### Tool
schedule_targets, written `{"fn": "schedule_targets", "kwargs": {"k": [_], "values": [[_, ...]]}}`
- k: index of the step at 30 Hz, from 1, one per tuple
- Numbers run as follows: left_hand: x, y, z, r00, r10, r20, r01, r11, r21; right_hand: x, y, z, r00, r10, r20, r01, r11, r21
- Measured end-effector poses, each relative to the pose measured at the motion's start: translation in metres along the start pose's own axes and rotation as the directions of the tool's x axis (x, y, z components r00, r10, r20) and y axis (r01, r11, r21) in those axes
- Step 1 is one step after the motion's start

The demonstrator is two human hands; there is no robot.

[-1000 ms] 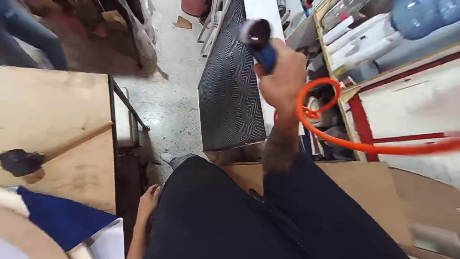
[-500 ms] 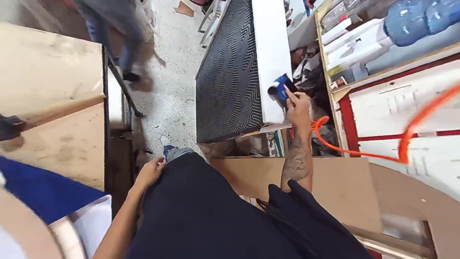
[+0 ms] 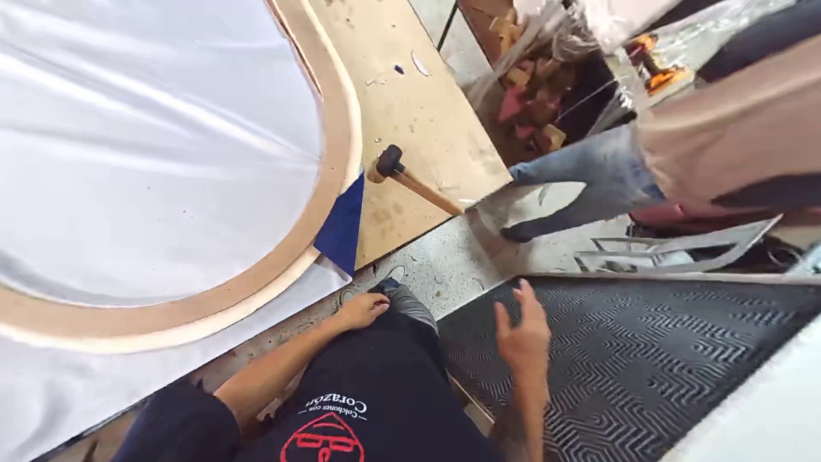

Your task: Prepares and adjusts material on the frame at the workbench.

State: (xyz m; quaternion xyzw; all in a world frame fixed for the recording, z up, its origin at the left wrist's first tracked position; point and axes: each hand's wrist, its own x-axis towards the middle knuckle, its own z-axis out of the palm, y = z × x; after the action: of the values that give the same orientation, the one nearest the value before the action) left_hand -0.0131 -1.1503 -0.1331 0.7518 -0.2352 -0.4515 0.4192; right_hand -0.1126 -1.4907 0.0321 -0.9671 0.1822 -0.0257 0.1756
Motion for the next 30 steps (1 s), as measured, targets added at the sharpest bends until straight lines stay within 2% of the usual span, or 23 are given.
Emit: {"fn": "schedule_targets", "kwargs": {"k": [3,6,9,11,12,15,17,19,21,23,25,27,28,29,30], "values": [[0.014,0.021,-0.013,0.975,0.142,-0.172,-0.139,0.99,0.028,0.07,-0.047,0.044,0.976,-0.19,0.104,0.176,0.976,0.13],[0.032,0.049,-0.043,0.887,0.186,-0.423,-0.14,0.981,0.136,0.142,-0.07,0.083,0.945,-0.295,0.141,0.268,0.946,0.184],[0.054,0.052,-0.081,0.718,0.163,-0.677,0.045,0.959,0.279,0.22,-0.088,0.128,0.932,-0.313,0.183,0.294,0.947,0.127],[0.072,0.029,-0.099,0.578,0.194,-0.793,0.154,0.928,0.339,0.269,-0.102,0.158,0.912,-0.352,0.211,0.35,0.936,0.051],[0.079,0.013,-0.104,0.531,0.208,-0.822,0.191,0.915,0.355,0.291,-0.106,0.172,0.894,-0.377,0.242,0.384,0.923,0.017],[0.088,-0.018,-0.1,0.552,0.206,-0.808,0.3,0.855,0.423,0.336,-0.112,0.187,0.831,-0.41,0.376,0.446,0.895,-0.01],[0.092,-0.022,-0.103,0.548,0.226,-0.805,0.365,0.802,0.473,0.363,-0.11,0.175,0.82,-0.39,0.42,0.442,0.897,-0.031],[0.092,-0.018,-0.096,0.531,0.225,-0.817,0.382,0.797,0.468,0.378,-0.101,0.152,0.787,-0.439,0.433,0.51,0.859,-0.056],[0.094,-0.019,-0.099,0.514,0.229,-0.826,0.387,0.798,0.462,0.393,-0.107,0.139,0.699,-0.567,0.435,0.637,0.771,-0.019],[0.091,-0.021,-0.098,0.513,0.228,-0.828,0.386,0.8,0.459,0.401,-0.122,0.142,0.571,-0.687,0.45,0.747,0.662,0.061],[0.092,-0.02,-0.098,0.513,0.22,-0.83,0.396,0.797,0.456,0.42,-0.142,0.153,0.428,-0.758,0.492,0.826,0.549,0.127],[0.092,-0.018,-0.099,0.522,0.201,-0.829,0.412,0.791,0.451,0.456,-0.158,0.158,0.349,-0.782,0.516,0.866,0.48,0.142],[0.094,-0.018,-0.099,0.525,0.191,-0.829,0.422,0.788,0.449,0.484,-0.161,0.153,0.353,-0.771,0.53,0.873,0.476,0.11],[0.092,-0.018,-0.098,0.529,0.183,-0.829,0.429,0.785,0.447,0.516,-0.158,0.144,0.395,-0.744,0.539,0.867,0.496,0.049],[0.091,-0.02,-0.098,0.53,0.181,-0.828,0.433,0.782,0.448,0.553,-0.15,0.131,0.478,-0.688,0.546,0.839,0.542,-0.052]]}}
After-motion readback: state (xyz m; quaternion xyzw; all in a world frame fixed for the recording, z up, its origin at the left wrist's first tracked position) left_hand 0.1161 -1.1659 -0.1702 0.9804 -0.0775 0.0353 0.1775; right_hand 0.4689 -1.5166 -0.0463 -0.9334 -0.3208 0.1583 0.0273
